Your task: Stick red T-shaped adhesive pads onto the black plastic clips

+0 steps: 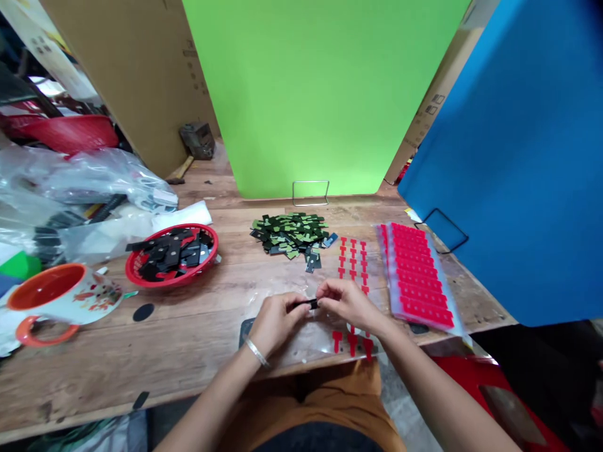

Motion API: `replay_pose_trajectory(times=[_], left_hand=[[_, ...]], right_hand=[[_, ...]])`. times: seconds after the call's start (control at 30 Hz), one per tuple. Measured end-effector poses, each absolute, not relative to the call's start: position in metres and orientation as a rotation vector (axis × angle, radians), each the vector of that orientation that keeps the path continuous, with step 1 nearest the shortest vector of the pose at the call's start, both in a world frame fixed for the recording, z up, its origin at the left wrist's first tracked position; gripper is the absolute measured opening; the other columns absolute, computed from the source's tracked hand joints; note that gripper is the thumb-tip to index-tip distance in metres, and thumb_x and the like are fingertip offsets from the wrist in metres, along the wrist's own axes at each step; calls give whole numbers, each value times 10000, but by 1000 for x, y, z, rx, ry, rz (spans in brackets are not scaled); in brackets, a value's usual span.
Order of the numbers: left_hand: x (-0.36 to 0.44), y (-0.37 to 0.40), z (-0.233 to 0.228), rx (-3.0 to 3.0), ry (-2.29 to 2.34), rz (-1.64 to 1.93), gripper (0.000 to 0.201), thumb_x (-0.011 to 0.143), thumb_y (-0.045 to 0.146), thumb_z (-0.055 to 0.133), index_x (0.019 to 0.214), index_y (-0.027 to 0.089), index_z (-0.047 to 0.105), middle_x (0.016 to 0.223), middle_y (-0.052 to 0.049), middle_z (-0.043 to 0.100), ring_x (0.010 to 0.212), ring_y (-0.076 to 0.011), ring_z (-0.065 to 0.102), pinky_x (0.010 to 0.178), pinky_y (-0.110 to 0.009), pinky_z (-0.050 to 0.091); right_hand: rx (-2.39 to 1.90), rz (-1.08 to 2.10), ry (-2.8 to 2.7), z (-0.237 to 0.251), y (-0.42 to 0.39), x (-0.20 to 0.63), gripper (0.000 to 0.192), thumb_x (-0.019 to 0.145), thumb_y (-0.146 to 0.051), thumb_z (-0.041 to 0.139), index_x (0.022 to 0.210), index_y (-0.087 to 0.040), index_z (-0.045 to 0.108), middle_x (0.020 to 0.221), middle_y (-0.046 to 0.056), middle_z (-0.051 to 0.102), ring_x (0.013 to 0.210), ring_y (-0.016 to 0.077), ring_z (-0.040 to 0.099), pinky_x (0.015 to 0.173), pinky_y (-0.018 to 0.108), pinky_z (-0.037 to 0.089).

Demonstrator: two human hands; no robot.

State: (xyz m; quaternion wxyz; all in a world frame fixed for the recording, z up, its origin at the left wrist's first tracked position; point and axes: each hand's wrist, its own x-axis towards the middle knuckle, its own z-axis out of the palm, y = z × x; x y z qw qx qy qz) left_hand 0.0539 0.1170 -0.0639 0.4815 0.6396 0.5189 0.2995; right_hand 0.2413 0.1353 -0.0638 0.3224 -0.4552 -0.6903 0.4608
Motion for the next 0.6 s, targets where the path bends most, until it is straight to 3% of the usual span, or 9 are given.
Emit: replay_pose_trajectory(times=[0.1,0.4,0.6], left_hand=[[66,111,-71,1199,1114,662,234,733,376,584,746,143,596,663,-53,661,563,-143,586,549,-244,448],[103,105,-80,771,989,737,312,700,327,653,904,134,519,748,-69,677,660,-127,636,707,-266,498],[128,100,-94,760,1004,777,301,678,348,671,798,127,507,682,-56,662,632,-135,641,651,-265,520]], right_hand=[[-1343,1174,-1601,-72,123,265,140,758,-231,510,844,-161,596,653,-17,579,558,105,508,507,200,397],[-1727,668,-1834,-95,89,295,79,700,-123,528,671,-181,573,691,9,556,632,142,522,592,239,379],[-1794,597,-1943,-99,94,289,117,686,-69,521,671,-183,545,736,27,537,690,156,520,634,250,377]])
